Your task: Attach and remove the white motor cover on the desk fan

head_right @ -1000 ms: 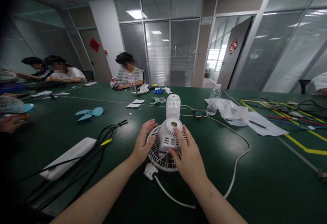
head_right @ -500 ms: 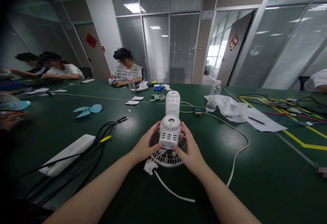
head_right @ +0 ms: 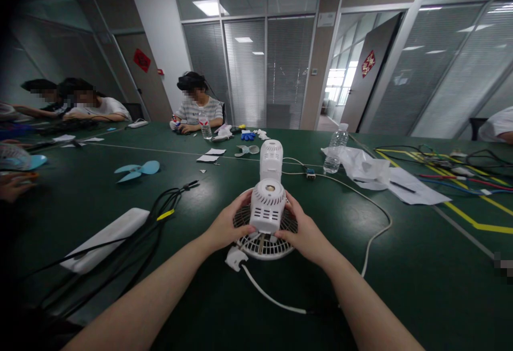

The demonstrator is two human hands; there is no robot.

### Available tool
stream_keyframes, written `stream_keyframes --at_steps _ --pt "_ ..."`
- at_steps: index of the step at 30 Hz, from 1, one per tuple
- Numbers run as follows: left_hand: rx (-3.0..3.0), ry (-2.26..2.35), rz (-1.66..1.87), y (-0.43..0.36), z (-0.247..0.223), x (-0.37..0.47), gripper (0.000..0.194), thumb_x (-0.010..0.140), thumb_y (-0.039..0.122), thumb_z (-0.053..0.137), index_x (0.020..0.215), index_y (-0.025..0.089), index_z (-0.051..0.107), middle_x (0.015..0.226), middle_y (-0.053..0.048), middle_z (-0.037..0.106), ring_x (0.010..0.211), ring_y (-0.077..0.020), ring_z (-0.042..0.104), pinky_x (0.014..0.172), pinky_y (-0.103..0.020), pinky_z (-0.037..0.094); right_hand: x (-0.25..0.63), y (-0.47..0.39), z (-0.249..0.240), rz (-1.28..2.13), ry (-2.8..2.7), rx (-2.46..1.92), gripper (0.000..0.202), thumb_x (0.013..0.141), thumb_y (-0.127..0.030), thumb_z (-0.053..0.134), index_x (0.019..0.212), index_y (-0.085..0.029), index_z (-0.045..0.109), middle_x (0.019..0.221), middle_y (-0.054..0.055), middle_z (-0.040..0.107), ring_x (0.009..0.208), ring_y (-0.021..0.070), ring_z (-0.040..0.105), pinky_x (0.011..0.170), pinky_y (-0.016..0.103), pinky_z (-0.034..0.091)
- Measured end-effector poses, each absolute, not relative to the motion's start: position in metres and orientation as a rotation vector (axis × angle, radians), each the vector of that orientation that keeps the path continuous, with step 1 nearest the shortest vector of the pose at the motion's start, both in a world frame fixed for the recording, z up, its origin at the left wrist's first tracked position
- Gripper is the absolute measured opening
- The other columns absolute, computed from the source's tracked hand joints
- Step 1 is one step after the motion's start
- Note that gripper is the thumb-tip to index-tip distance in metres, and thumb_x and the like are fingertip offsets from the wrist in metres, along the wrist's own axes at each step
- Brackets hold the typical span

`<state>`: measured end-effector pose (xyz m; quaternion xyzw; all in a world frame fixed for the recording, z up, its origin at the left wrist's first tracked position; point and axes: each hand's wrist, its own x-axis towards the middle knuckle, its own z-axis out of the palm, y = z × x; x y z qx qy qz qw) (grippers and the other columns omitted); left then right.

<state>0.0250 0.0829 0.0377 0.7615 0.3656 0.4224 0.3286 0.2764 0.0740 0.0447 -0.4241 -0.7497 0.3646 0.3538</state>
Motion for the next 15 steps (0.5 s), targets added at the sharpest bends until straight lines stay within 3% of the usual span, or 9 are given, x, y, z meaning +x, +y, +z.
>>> stream_keyframes --at_steps 15 --pt "2.025 0.949 1.125 0.0869 0.0332 0.0251 0.093 0.067 0.028 0.079 0.145 0.030 0.029 0.144 -0.011 0.043 0.131 -0.0319 0.043 0.109 -0.056 0.032 0.2757 0.0719 0.0442 0.916 -1.981 -0.998 0.100 0.076 -0.029 0.072 0.150 -0.029 0.005 0.150 0.012 0.035 0.137 0.0254 0.036 0.114 0.051 0.027"
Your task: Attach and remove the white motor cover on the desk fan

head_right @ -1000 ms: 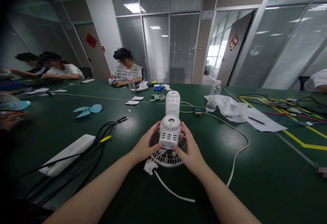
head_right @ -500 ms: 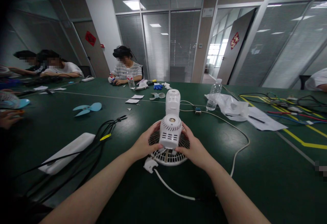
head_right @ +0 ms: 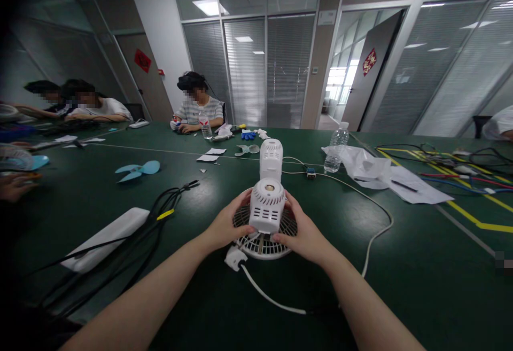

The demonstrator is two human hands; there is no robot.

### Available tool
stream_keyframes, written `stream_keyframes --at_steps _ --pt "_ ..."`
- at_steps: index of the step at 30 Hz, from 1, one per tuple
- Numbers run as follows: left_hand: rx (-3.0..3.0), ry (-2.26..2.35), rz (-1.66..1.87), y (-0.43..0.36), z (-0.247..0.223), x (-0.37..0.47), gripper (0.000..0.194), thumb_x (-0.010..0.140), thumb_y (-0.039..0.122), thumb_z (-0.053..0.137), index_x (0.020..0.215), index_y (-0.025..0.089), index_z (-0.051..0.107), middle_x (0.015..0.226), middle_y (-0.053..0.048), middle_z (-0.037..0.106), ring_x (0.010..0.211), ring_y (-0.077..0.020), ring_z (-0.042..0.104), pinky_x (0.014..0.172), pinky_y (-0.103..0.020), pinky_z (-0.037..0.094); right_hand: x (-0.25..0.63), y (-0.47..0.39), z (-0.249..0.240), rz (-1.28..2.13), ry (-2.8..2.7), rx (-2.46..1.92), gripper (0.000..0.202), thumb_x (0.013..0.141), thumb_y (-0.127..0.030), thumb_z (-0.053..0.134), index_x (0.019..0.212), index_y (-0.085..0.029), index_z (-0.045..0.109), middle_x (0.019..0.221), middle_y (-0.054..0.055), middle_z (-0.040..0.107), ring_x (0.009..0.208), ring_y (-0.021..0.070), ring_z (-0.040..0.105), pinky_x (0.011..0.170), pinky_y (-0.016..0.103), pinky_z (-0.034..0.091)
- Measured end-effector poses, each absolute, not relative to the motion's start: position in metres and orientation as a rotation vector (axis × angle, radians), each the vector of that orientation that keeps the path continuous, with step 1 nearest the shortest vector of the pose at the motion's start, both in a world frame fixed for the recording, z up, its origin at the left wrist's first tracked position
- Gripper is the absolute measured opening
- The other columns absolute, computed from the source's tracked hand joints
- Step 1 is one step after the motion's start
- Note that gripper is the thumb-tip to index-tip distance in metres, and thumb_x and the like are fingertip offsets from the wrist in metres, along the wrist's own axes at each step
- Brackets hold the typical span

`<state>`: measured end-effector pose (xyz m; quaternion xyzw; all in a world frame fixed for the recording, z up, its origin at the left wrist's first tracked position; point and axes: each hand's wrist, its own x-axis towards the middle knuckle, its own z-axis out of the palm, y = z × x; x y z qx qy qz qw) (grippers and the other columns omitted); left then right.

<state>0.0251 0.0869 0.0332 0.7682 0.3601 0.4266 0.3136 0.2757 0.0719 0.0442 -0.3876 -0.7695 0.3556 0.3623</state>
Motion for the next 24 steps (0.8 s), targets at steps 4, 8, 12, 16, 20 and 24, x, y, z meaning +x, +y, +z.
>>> stream_keyframes --at_steps 4,8,12,16,20,24 --pt "2.023 0.940 1.123 0.0884 0.0335 0.0243 0.095 0.066 0.030 0.080 0.145 0.029 0.027 0.145 -0.012 0.041 0.131 -0.0322 0.042 0.109 -0.055 0.033 0.2745 0.0723 0.0441 0.860 -1.989 -1.052 0.107 0.071 -0.032 0.077 0.150 -0.027 0.005 0.148 0.014 0.038 0.136 0.0279 0.038 0.113 0.053 0.028" --pt "2.020 0.933 1.107 0.0890 0.0342 0.0243 0.095 0.067 0.030 0.079 0.146 0.028 0.027 0.145 -0.012 0.040 0.132 -0.0331 0.040 0.110 -0.057 0.031 0.2727 0.0717 0.0460 0.807 -1.994 -1.095 0.102 0.073 -0.025 0.075 0.150 -0.028 0.008 0.146 0.012 0.041 0.133 0.0271 0.042 0.112 0.052 0.031" --pt "2.012 0.938 1.092 0.0885 0.0352 0.0240 0.093 0.068 0.033 0.079 0.145 0.027 0.028 0.145 -0.013 0.040 0.133 -0.0335 0.039 0.110 -0.058 0.030 0.2731 0.0724 0.0467 0.792 -1.994 -1.103 0.099 0.073 -0.023 0.074 0.149 -0.029 0.011 0.143 0.010 0.044 0.131 0.0265 0.045 0.111 0.052 0.034" --pt "1.994 0.926 1.071 0.0885 0.0363 0.0229 0.093 0.068 0.036 0.079 0.145 0.026 0.029 0.144 -0.014 0.041 0.131 -0.0346 0.041 0.108 -0.059 0.033 0.2740 0.0734 0.0464 0.807 -1.975 -1.096 0.098 0.071 -0.022 0.075 0.148 -0.030 0.014 0.142 0.009 0.046 0.130 0.0256 0.047 0.110 0.050 0.036" --pt "1.980 0.921 1.071 0.0898 0.0352 0.0228 0.095 0.066 0.036 0.080 0.145 0.026 0.029 0.143 -0.014 0.042 0.131 -0.0343 0.041 0.108 -0.058 0.033 0.2731 0.0723 0.0480 0.823 -1.971 -1.116 0.099 0.071 -0.021 0.075 0.148 -0.030 0.014 0.141 0.010 0.046 0.130 0.0256 0.046 0.110 0.050 0.035" --pt "1.989 0.921 1.079 0.0913 0.0318 0.0243 0.092 0.069 0.034 0.078 0.146 0.026 0.027 0.146 -0.012 0.039 0.133 -0.0322 0.040 0.110 -0.056 0.032 0.2714 0.0704 0.0489 0.804 -1.975 -1.122 0.098 0.073 -0.022 0.073 0.149 -0.030 0.012 0.143 0.010 0.044 0.131 0.0263 0.044 0.111 0.052 0.033"
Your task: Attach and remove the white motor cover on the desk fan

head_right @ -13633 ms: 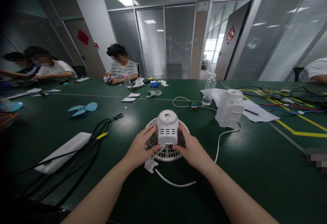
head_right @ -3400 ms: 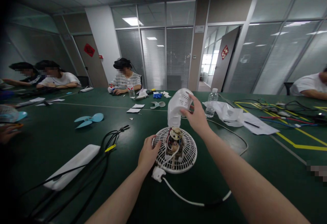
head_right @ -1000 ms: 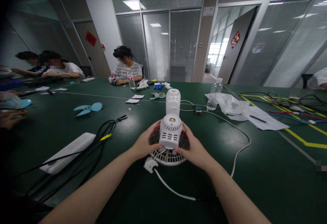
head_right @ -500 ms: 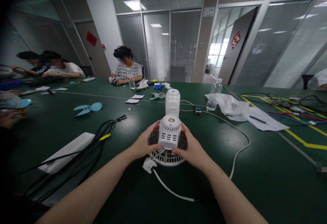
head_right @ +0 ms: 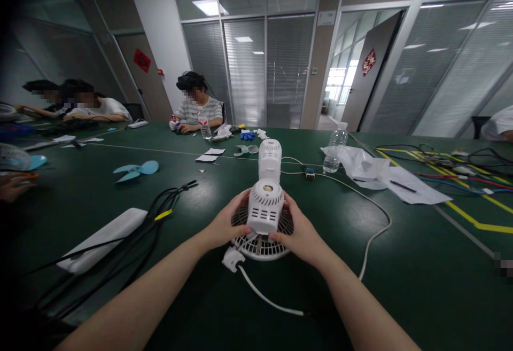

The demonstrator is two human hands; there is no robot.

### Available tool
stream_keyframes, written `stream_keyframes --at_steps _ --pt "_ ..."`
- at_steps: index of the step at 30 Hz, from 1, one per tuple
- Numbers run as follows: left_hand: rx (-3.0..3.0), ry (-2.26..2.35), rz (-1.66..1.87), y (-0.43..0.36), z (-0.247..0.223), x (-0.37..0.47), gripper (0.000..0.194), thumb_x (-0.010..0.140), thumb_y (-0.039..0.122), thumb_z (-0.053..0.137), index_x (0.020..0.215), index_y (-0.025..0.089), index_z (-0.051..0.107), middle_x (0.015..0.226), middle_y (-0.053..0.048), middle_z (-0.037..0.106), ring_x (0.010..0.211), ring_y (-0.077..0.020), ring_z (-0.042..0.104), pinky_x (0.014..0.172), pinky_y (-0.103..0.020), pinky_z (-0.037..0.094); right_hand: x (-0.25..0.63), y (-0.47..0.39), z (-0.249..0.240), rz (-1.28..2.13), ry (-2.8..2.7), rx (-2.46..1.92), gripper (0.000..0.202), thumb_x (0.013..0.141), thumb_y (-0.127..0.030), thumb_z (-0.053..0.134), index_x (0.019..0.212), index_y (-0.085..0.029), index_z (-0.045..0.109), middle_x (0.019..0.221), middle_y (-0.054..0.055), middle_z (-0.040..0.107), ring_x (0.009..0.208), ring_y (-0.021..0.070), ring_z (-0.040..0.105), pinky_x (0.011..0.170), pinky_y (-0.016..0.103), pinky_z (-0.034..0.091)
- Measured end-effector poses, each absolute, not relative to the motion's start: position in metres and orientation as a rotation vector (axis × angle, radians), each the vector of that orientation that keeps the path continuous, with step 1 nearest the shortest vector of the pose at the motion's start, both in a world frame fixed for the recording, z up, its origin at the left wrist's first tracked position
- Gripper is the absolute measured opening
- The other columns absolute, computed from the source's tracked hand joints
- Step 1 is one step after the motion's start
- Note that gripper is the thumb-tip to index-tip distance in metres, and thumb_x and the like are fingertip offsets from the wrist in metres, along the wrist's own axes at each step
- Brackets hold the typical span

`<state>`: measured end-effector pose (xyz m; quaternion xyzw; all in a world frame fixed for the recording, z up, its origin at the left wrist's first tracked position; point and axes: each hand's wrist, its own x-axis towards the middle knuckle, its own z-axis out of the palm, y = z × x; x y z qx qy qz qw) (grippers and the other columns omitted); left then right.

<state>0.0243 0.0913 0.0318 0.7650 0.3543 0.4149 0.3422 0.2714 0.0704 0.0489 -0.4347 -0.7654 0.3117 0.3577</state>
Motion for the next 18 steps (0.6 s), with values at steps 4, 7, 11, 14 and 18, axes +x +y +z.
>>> stream_keyframes --at_steps 4,7,11,14,18 --pt "2.061 0.924 1.110 0.0926 0.0290 0.0253 0.088 0.070 0.033 0.077 0.144 0.026 0.031 0.148 -0.012 0.037 0.135 -0.0327 0.036 0.112 -0.056 0.028 0.2710 0.0702 0.0465 0.787 -1.991 -1.099 0.097 0.075 -0.023 0.071 0.149 -0.028 0.009 0.147 0.011 0.039 0.133 0.0265 0.041 0.112 0.051 0.031" --pt "2.084 0.943 1.092 0.0929 0.0284 0.0256 0.087 0.070 0.033 0.077 0.144 0.026 0.032 0.148 -0.011 0.036 0.136 -0.0328 0.034 0.113 -0.057 0.025 0.2700 0.0706 0.0440 0.773 -2.001 -1.086 0.098 0.075 -0.024 0.071 0.150 -0.027 0.008 0.149 0.012 0.035 0.135 0.0273 0.039 0.112 0.051 0.031" --pt "2.070 0.959 1.066 0.0920 0.0280 0.0257 0.088 0.069 0.034 0.077 0.145 0.027 0.031 0.148 -0.012 0.038 0.135 -0.0340 0.036 0.112 -0.059 0.025 0.2665 0.0710 0.0413 0.771 -1.987 -1.070 0.102 0.074 -0.028 0.073 0.150 -0.027 0.005 0.149 0.013 0.035 0.135 0.0287 0.039 0.111 0.052 0.031" --pt "2.078 1.001 1.038 0.0913 0.0278 0.0243 0.091 0.068 0.037 0.078 0.145 0.027 0.031 0.148 -0.013 0.038 0.135 -0.0356 0.036 0.111 -0.060 0.025 0.2644 0.0713 0.0398 0.750 -1.974 -1.084 0.098 0.076 -0.029 0.071 0.150 -0.028 0.007 0.149 0.012 0.036 0.135 0.0284 0.038 0.111 0.052 0.030" --pt "2.123 0.994 0.988 0.0923 0.0287 0.0196 0.094 0.069 0.040 0.078 0.147 0.026 0.026 0.150 -0.011 0.035 0.137 -0.0343 0.032 0.113 -0.058 0.024 0.2640 0.0712 0.0390 0.713 -1.980 -1.122 0.098 0.077 -0.030 0.070 0.150 -0.029 0.005 0.151 0.011 0.032 0.136 0.0279 0.037 0.112 0.051 0.029"
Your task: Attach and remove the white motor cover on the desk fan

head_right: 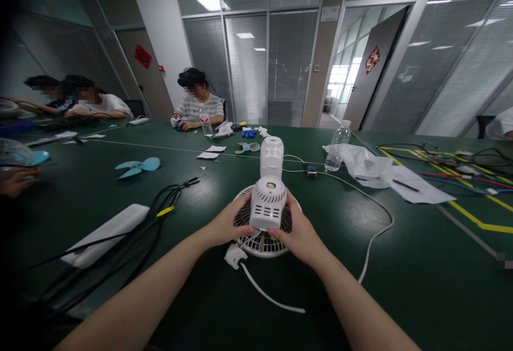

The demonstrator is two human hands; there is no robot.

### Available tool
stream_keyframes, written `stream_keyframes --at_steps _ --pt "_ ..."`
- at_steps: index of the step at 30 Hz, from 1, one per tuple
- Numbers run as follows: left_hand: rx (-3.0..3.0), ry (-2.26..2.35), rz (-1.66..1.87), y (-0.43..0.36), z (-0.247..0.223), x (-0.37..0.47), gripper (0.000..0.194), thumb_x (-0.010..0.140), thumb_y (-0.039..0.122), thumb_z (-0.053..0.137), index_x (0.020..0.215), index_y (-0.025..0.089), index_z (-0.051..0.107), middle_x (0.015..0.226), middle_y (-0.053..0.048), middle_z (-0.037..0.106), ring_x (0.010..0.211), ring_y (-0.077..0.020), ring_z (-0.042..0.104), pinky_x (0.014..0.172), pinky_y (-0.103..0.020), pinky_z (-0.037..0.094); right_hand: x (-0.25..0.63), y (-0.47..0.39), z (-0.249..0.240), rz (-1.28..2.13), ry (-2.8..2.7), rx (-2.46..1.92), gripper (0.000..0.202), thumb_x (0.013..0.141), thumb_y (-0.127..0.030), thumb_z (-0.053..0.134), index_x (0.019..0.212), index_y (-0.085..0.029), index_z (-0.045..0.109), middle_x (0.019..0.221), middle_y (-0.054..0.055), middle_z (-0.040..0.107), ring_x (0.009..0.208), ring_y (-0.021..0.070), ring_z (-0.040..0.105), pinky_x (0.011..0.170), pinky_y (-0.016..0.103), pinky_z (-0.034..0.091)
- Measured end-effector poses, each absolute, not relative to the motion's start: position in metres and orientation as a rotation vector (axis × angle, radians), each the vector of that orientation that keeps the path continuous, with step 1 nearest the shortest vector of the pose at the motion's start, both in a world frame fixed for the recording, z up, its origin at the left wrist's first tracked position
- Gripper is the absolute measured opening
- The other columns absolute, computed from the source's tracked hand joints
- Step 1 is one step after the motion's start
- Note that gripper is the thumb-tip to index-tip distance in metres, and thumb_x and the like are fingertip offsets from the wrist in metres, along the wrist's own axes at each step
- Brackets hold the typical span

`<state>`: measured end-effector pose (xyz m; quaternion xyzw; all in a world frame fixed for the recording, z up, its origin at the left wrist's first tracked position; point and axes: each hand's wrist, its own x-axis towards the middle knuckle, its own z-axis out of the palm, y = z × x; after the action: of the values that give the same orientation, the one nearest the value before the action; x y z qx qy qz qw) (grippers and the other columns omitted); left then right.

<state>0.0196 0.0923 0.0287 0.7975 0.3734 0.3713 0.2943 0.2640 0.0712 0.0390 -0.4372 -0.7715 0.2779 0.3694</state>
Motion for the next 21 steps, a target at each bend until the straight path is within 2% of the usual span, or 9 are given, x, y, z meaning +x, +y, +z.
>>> stream_keyframes --at_steps 5,11,17,21 --pt "2.057 0.918 0.969 0.0943 0.0292 0.0152 0.084 0.076 0.037 0.072 0.146 0.028 0.027 0.151 -0.008 0.035 0.138 -0.0308 0.032 0.114 -0.056 0.023 0.2648 0.0705 0.0418 0.681 -2.032 -1.162 0.099 0.080 -0.033 0.067 0.151 -0.028 -0.002 0.153 0.011 0.029 0.138 0.0293 0.034 0.112 0.053 0.028" --pt "2.019 0.984 0.993 0.0935 0.0293 0.0177 0.082 0.075 0.031 0.073 0.145 0.030 0.031 0.147 -0.008 0.041 0.135 -0.0307 0.039 0.111 -0.056 0.029 0.2652 0.0702 0.0462 0.693 -2.071 -1.190 0.100 0.081 -0.032 0.065 0.151 -0.028 -0.006 0.152 0.011 0.032 0.137 0.0302 0.035 0.111 0.054 0.029" --pt "2.152 1.040 0.971 0.0886 0.0368 0.0200 0.078 0.080 0.032 0.068 0.146 0.025 0.029 0.147 -0.007 0.041 0.135 -0.0259 0.038 0.114 -0.045 0.029 0.2644 0.0713 0.0437 0.703 -2.049 -1.243 0.102 0.080 -0.033 0.065 0.150 -0.027 -0.008 0.153 0.011 0.029 0.138 0.0299 0.034 0.112 0.053 0.029" --pt "2.157 1.054 0.956 0.0873 0.0376 0.0189 0.079 0.079 0.033 0.069 0.146 0.026 0.029 0.147 -0.007 0.041 0.135 -0.0256 0.039 0.114 -0.045 0.029 0.2650 0.0715 0.0457 0.730 -2.058 -1.229 0.100 0.080 -0.031 0.065 0.150 -0.030 -0.007 0.151 0.010 0.032 0.137 0.0295 0.036 0.112 0.053 0.030"
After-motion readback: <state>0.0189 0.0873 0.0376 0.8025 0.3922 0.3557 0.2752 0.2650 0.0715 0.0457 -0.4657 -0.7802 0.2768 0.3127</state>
